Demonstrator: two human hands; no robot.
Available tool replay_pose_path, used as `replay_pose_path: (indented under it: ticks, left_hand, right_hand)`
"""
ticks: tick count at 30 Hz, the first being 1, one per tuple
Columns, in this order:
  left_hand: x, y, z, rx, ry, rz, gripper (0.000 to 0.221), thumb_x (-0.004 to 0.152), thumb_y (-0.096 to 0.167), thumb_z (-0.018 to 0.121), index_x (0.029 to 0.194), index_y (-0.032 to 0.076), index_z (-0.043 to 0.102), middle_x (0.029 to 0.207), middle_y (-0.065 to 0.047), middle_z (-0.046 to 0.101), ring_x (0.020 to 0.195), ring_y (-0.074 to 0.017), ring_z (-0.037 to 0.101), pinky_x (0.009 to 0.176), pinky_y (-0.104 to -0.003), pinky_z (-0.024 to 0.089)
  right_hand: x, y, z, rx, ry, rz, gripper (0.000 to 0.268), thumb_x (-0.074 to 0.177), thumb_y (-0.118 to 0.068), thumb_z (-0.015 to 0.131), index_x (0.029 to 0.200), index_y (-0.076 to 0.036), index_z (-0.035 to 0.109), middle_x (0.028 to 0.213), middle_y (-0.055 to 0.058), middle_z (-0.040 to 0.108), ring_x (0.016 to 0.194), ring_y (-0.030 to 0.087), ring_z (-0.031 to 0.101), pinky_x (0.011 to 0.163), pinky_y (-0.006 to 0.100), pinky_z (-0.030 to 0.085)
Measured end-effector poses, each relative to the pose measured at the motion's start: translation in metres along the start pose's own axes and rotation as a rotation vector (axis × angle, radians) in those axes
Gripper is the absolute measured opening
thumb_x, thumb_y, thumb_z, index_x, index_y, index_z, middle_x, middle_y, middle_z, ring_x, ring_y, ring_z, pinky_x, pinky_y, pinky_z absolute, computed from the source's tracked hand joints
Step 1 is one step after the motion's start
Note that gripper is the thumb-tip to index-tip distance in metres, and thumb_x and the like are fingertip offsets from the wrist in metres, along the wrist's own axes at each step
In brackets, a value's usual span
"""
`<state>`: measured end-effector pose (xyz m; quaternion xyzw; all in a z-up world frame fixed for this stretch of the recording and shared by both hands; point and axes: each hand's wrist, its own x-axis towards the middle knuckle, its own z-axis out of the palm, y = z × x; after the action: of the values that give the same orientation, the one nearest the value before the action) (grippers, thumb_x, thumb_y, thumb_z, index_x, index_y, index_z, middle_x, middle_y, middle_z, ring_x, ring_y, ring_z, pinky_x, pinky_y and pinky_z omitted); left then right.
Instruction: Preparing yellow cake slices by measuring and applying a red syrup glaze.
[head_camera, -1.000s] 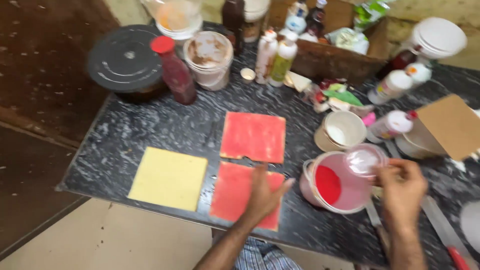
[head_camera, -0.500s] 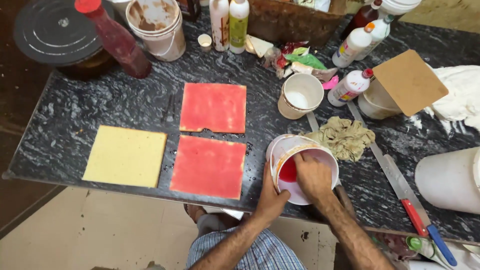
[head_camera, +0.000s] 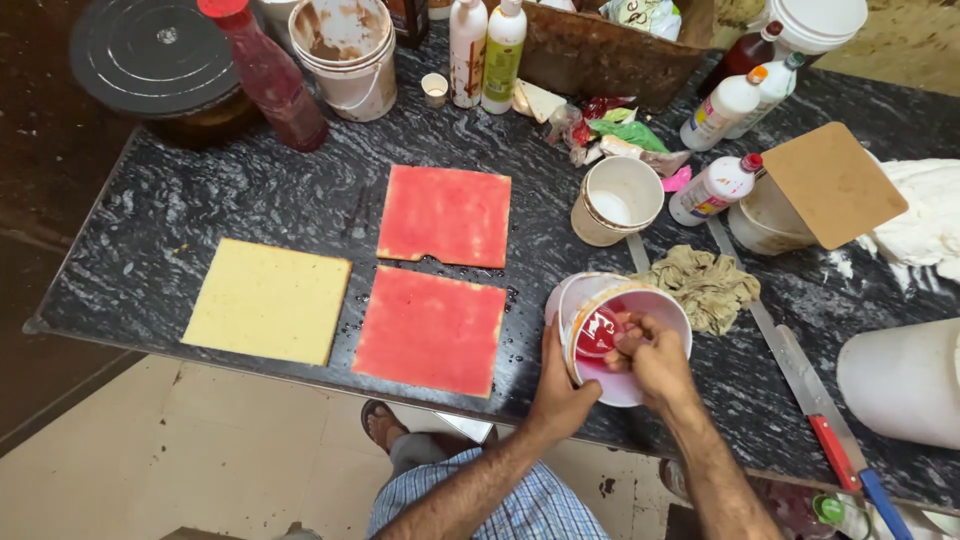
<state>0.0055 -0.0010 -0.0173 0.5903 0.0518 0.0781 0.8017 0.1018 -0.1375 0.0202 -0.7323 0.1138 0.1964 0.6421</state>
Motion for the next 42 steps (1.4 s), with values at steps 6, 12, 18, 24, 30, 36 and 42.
replay_pose_path:
  ticks: [6,12,18,24,30,36,42]
  left_hand:
    - [0.023,0.013,0.004,0.077,0.040,-0.132,0.113,0.073,0.002,0.069,0.162,-0.001,0.000,0.169,-0.022,0.008,0.155,-0.0336,0.020,0.119,-0.043,0.028]
    - [0.039,0.031,-0.037,0.003,-0.093,-0.406,0.110,0.078,0.021,0.078,0.157,-0.002,0.005,0.164,-0.019,0.014,0.144,-0.0316,0.044,0.101,-0.044,0.052]
    - [-0.022,0.044,-0.165,0.477,0.200,-0.074,0.062,0.087,0.023,0.075,0.141,-0.001,0.057,0.143,-0.021,0.062,0.134,-0.0328,0.059,0.111,-0.041,0.048]
    - [-0.045,0.041,-0.290,1.131,1.018,-0.045,0.097,0.087,0.047,0.070,0.148,-0.018,0.031,0.159,-0.042,0.020,0.152,-0.0535,0.012,0.121,-0.063,0.014]
    - [-0.018,0.052,-0.331,1.181,0.938,-0.325,0.134,0.076,0.083,0.061,0.150,-0.020,0.019,0.159,-0.043,0.008,0.153,-0.0522,0.002,0.121,-0.065,0.002]
    - [-0.027,0.049,-0.316,1.204,0.915,-0.258,0.142,0.072,0.089,0.059,0.150,-0.021,0.017,0.160,-0.044,0.008,0.152,-0.0536,0.002,0.120,-0.066,0.002]
    - [-0.033,0.034,-0.282,1.172,0.879,-0.341,0.145,0.068,0.090,0.059,0.149,-0.022,0.015,0.162,-0.039,0.008,0.154,-0.0485,0.004,0.120,-0.065,0.003]
  right_hand:
    - [-0.014,-0.039,-0.021,-0.096,0.035,-0.071,0.030,0.094,0.007,0.056,0.123,0.007,0.060,0.080,0.006,0.058,0.061,0.019,0.066,0.056,0.030,0.057]
    - [-0.013,-0.091,-0.014,-0.137,-0.018,-0.204,0.031,0.097,0.002,0.059,0.128,0.006,0.061,0.086,0.005,0.059,0.066,0.019,0.067,0.063,0.031,0.060]
    - [-0.017,-0.132,0.061,-0.060,-0.231,-0.202,0.037,0.098,-0.002,0.061,0.134,0.007,0.059,0.088,0.006,0.064,0.069,0.017,0.068,0.066,0.028,0.059]
    - [-0.023,-0.125,0.175,-0.018,-0.409,-0.205,0.036,0.096,0.002,0.063,0.131,0.009,0.058,0.089,0.008,0.066,0.068,0.018,0.069,0.064,0.028,0.059]
    - [-0.029,-0.122,0.273,0.008,-0.531,-0.192,0.038,0.092,0.007,0.065,0.129,0.011,0.060,0.086,0.006,0.063,0.066,0.020,0.070,0.064,0.032,0.063]
    - [-0.030,-0.123,0.319,-0.052,-0.587,-0.260,0.035,0.094,0.007,0.064,0.128,0.013,0.060,0.081,0.007,0.063,0.062,0.019,0.069,0.063,0.032,0.064]
    - [-0.039,-0.123,0.332,-0.177,-0.586,-0.277,0.035,0.093,0.006,0.064,0.127,0.013,0.060,0.079,0.007,0.064,0.062,0.019,0.071,0.063,0.033,0.065]
